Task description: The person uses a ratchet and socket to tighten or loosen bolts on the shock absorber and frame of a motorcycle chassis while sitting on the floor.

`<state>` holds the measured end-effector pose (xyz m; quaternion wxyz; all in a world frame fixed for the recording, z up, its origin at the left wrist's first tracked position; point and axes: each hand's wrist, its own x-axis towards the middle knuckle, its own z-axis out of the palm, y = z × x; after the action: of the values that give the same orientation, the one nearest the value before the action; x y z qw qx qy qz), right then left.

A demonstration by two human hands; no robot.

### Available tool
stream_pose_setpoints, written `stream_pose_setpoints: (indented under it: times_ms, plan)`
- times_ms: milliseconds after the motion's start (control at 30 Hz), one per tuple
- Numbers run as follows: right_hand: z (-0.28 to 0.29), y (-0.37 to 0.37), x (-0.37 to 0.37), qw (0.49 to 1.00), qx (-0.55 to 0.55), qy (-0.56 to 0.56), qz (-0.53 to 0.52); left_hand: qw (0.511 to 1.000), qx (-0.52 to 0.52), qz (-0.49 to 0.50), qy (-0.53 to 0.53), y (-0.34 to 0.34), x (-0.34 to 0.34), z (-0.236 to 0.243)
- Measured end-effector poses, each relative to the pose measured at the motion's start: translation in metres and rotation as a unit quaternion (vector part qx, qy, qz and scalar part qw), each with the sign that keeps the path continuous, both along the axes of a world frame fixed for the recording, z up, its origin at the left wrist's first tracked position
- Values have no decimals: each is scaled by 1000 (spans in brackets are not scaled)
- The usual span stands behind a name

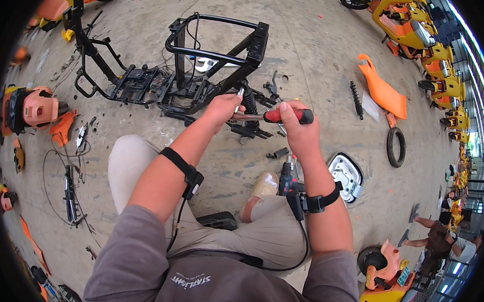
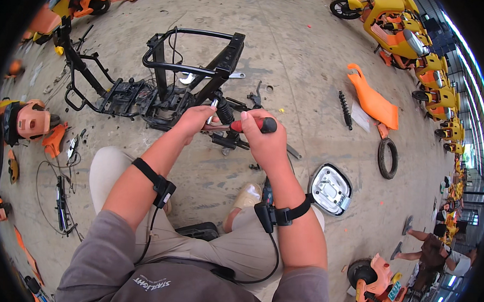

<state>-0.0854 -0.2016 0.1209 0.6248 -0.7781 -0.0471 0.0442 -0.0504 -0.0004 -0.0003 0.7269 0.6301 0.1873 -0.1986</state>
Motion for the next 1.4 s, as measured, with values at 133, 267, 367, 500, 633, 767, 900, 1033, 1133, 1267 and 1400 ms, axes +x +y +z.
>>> stream_pose_setpoints:
  times_ms: [133,267,367,500,633,767,900,1033,1133,1267,1400]
  plan:
    - [4,12,6,1000,-10,-12,10,1000,-1,0,0,-1,2,-3]
    - [9,33,8,997,-13,-51,64,1000,-13,12,-7,0,3,-14]
    - [10,47,6,969,-84,-191,130,999,-42,22,-6,-7,2,-10]
    - [12,60,6,947,-93,-269,150,991,-127,17,-30,1,7,-29]
    - [19,47,6,974,-84,-167,129,997,-60,51,-18,-4,3,-18]
    - [16,32,0,981,-108,-130,98,998,44,-4,-42,-1,4,-15]
    - [6,14,-3,985,-125,-100,64,995,95,7,-31,-8,0,4]
    - [9,8,-8,990,-109,-75,59,992,115,22,-49,-7,0,1]
    - [12,7,-10,989,-122,-70,53,991,131,9,-37,-5,1,2]
    - [9,11,-8,984,-137,-104,52,993,114,16,-41,-6,1,2]
    - [9,20,-4,980,-138,-128,61,990,133,1,-40,-4,2,0]
